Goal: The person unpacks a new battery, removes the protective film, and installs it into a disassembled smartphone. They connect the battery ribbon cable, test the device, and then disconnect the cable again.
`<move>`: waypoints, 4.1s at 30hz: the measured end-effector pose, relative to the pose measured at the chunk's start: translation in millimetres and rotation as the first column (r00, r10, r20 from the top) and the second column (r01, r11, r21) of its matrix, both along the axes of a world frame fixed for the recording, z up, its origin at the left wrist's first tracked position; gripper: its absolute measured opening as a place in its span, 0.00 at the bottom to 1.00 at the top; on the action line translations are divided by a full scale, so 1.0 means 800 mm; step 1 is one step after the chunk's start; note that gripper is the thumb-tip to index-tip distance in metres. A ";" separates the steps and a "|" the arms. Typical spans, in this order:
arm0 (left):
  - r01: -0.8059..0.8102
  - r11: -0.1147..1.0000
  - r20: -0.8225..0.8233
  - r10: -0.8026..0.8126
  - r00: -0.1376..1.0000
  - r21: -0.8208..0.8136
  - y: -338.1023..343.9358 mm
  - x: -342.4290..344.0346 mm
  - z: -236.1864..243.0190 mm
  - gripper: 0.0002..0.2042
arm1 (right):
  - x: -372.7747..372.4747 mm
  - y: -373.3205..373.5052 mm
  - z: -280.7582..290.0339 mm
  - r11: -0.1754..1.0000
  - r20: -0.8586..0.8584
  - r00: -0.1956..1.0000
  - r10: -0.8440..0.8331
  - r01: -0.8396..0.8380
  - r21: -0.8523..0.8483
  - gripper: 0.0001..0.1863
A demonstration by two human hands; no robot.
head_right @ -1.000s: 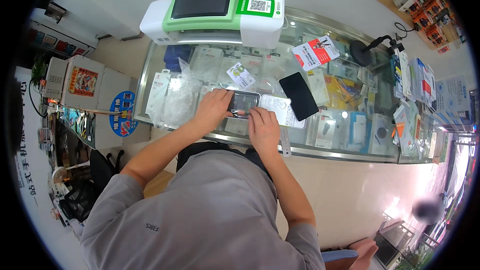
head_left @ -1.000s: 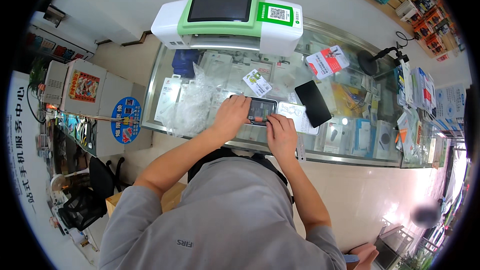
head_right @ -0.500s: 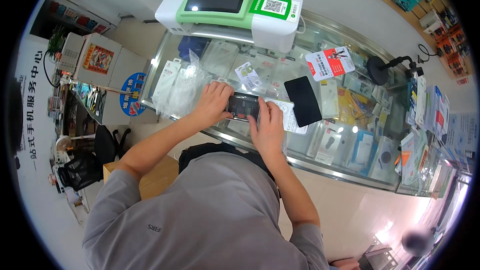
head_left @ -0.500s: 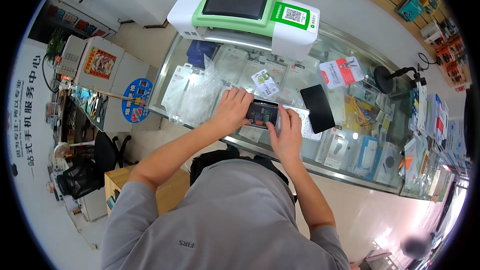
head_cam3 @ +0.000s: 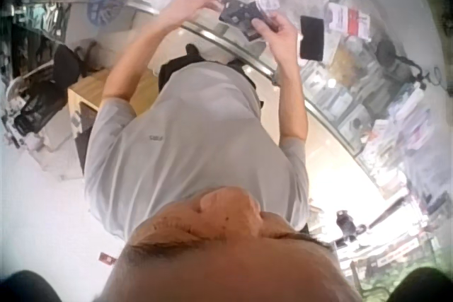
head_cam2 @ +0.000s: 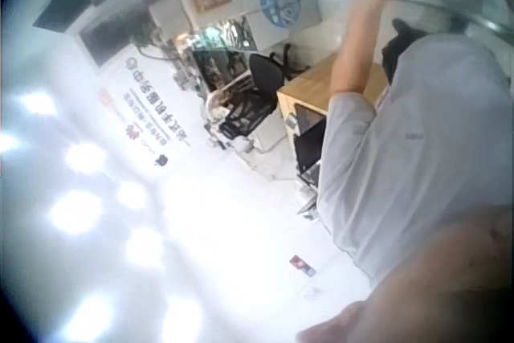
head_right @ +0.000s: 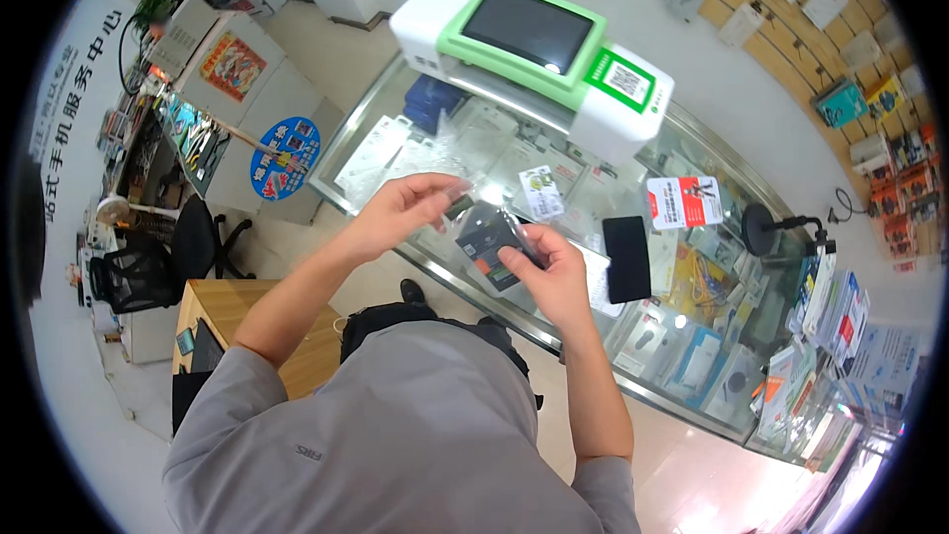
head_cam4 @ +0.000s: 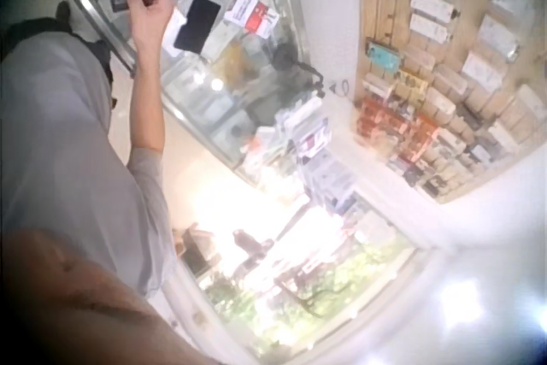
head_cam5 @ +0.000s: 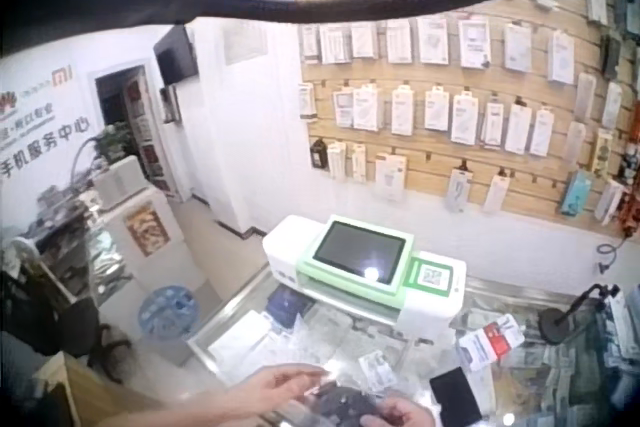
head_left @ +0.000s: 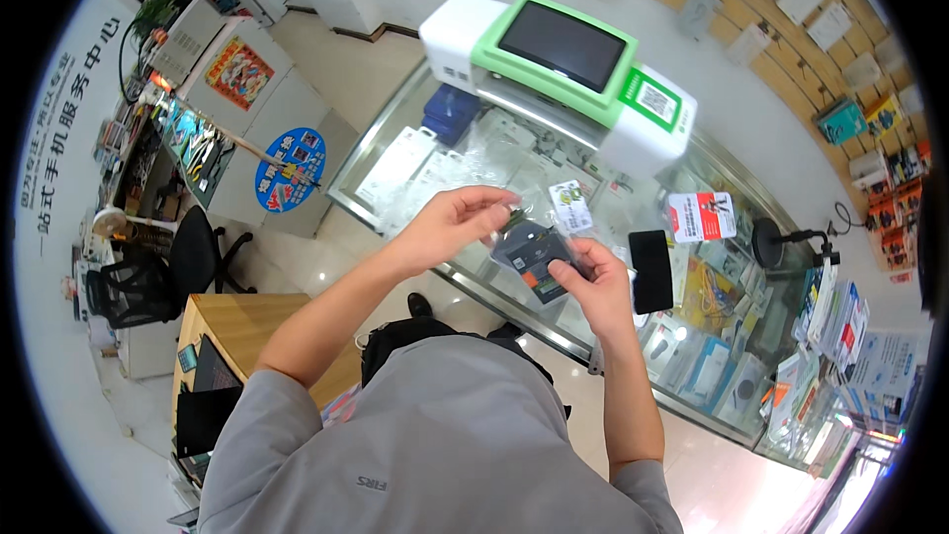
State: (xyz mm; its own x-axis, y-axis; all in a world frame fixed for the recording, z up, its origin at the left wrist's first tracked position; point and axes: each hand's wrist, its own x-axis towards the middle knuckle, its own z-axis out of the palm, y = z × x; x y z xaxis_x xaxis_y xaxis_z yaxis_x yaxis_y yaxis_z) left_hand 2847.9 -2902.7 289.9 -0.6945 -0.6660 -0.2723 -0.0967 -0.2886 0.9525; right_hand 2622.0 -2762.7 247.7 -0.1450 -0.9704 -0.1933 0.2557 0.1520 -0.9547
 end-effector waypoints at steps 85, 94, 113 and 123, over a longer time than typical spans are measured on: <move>0.706 0.217 0.443 -0.646 0.621 -0.674 -0.065 0.093 0.074 0.06 | 0.157 -0.029 0.051 0.926 -0.552 0.833 0.031 -0.232 -0.299 0.05; 0.255 -0.241 0.351 -0.633 0.690 -0.936 -0.042 0.053 0.081 0.04 | 0.106 -0.007 -0.003 0.966 0.057 0.964 -0.260 0.260 0.013 0.08; 0.561 0.817 0.343 -0.492 0.800 -0.137 -0.024 -0.010 -0.060 0.21 | 0.083 0.026 -0.042 0.873 0.066 0.871 -0.488 0.487 0.023 0.11; 0.711 0.703 0.301 -0.681 0.667 0.016 -0.033 -0.015 -0.052 0.18 | 0.049 0.075 -0.068 0.786 0.332 0.712 -0.618 0.551 0.280 0.11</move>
